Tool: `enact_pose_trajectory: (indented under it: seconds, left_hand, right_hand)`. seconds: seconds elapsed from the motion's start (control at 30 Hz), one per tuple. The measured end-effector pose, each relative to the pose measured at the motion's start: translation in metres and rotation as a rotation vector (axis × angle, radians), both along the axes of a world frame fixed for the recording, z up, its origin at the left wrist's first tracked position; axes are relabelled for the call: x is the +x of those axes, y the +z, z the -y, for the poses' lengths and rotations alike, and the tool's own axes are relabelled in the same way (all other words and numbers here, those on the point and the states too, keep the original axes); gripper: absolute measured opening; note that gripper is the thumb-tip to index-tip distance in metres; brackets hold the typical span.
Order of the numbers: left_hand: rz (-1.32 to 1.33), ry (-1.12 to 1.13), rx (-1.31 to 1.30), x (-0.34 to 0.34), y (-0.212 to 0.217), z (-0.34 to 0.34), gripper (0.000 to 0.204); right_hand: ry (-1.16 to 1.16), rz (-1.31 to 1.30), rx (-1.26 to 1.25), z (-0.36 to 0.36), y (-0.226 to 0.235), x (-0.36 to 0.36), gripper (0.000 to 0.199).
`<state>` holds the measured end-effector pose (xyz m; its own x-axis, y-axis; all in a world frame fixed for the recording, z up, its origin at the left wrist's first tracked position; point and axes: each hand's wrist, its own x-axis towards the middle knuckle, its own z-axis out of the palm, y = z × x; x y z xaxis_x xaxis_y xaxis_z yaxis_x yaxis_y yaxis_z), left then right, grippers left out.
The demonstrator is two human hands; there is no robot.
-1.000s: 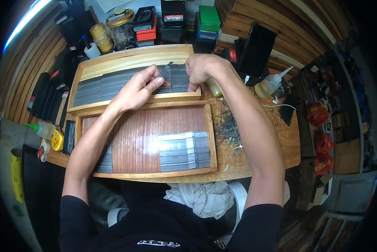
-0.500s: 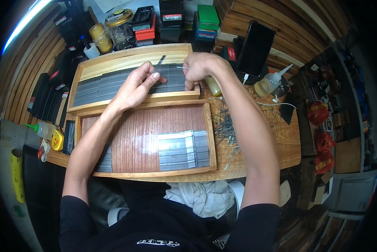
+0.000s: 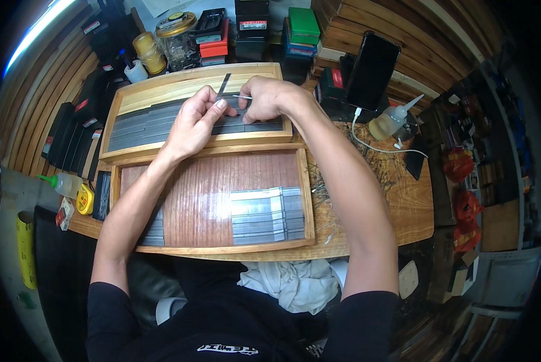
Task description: The person assembles small rectangular metal pieces by hand, aligning and joining them into a stack. They repeatedly pick up pieces from a wooden tray, fit them together, and place the assembled stack back into the tray.
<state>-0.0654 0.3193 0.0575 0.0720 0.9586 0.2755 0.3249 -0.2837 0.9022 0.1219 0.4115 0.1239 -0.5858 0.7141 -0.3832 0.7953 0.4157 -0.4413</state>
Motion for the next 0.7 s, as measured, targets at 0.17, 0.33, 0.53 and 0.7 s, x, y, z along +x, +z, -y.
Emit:
enact_pose_trajectory:
  seconds: [0.17, 0.33, 0.53, 0.7]
  left_hand:
    - [-0.029, 0.068, -0.049, 0.002, 0.006, -0.001, 0.017]
    - [-0.043, -0.045, -0.146, 0.000, 0.000, -0.008, 0.015]
    - [-0.096, -0.040, -0.154, 0.000, 0.002, -0.005, 0.016]
    - [-0.105, -0.039, -0.180, -0.001, 0.006, -0.004, 0.017]
  right_hand:
    - [-0.042, 0.042, 0.040, 0.011, 0.001, 0.006, 0.061]
    - [0.001, 0.008, 0.026, 0.009, 0.001, 0.002, 0.060]
    - [-0.057, 0.127, 0.026, 0.018, 0.019, -0.002, 0.065]
    - [-0.036, 0.125, 0.077, 0.016, 0.015, -0.003, 0.069]
